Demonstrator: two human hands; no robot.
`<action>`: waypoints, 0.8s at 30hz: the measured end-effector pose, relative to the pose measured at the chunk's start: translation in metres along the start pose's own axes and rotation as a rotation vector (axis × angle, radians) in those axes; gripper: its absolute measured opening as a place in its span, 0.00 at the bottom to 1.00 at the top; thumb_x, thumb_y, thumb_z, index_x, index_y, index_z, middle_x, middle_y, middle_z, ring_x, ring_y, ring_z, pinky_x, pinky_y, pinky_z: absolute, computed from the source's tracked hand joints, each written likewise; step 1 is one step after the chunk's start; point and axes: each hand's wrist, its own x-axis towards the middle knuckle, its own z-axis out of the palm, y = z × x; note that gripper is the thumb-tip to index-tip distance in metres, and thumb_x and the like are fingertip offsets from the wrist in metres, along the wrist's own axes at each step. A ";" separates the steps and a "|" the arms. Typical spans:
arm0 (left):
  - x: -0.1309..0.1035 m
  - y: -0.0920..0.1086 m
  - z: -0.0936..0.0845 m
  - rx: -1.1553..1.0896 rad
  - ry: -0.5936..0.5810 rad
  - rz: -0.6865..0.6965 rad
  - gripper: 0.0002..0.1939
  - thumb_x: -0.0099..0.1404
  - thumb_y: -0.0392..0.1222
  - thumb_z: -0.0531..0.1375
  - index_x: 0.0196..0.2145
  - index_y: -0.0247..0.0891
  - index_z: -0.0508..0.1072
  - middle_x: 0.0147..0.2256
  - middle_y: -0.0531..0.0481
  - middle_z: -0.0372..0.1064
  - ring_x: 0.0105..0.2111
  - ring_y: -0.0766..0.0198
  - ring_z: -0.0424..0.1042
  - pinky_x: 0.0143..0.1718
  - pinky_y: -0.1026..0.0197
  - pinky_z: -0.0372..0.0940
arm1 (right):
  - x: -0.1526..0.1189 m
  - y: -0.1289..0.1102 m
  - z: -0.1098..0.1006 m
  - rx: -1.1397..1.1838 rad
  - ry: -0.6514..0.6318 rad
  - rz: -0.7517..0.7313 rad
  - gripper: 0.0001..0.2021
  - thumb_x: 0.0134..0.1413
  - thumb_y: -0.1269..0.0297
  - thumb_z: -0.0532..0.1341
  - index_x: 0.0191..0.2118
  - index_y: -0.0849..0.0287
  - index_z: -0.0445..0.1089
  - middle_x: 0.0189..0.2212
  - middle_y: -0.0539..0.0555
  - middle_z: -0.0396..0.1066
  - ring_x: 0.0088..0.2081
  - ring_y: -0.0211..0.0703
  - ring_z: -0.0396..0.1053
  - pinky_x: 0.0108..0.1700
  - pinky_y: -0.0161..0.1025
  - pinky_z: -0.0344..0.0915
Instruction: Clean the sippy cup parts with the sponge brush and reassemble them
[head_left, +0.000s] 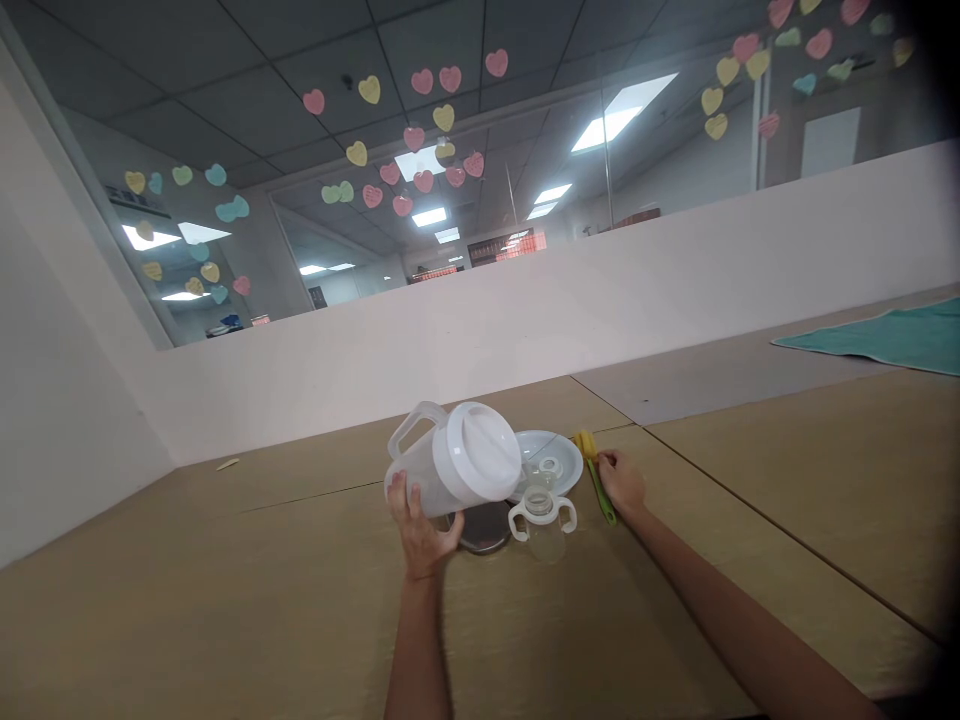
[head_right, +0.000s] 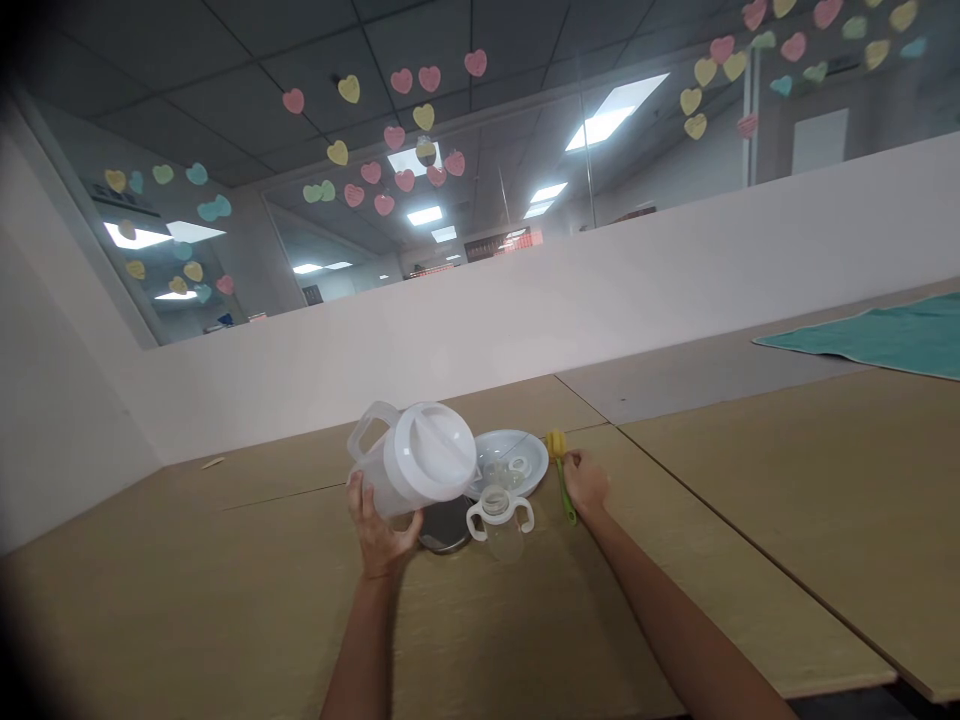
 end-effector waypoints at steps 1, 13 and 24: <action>0.000 0.000 0.000 -0.004 0.000 -0.007 0.48 0.48 0.44 0.65 0.59 0.39 0.41 0.59 0.31 0.43 0.60 0.40 0.46 0.55 0.33 0.48 | 0.000 0.000 0.000 -0.001 0.002 -0.001 0.17 0.56 0.61 0.47 0.44 0.59 0.69 0.43 0.55 0.72 0.44 0.48 0.68 0.41 0.39 0.58; 0.008 0.015 0.007 -0.011 0.094 -0.369 0.48 0.49 0.49 0.65 0.60 0.33 0.45 0.58 0.33 0.48 0.59 0.47 0.50 0.58 0.41 0.51 | 0.000 0.000 0.000 -0.010 0.004 -0.012 0.17 0.56 0.61 0.48 0.44 0.58 0.70 0.42 0.54 0.72 0.44 0.46 0.68 0.41 0.37 0.58; 0.002 0.015 0.010 -0.016 0.108 -0.488 0.47 0.50 0.50 0.65 0.61 0.41 0.45 0.58 0.36 0.50 0.58 0.42 0.52 0.58 0.39 0.53 | 0.001 0.001 0.001 -0.031 0.007 -0.020 0.17 0.56 0.62 0.48 0.44 0.59 0.70 0.42 0.55 0.72 0.44 0.47 0.68 0.42 0.39 0.58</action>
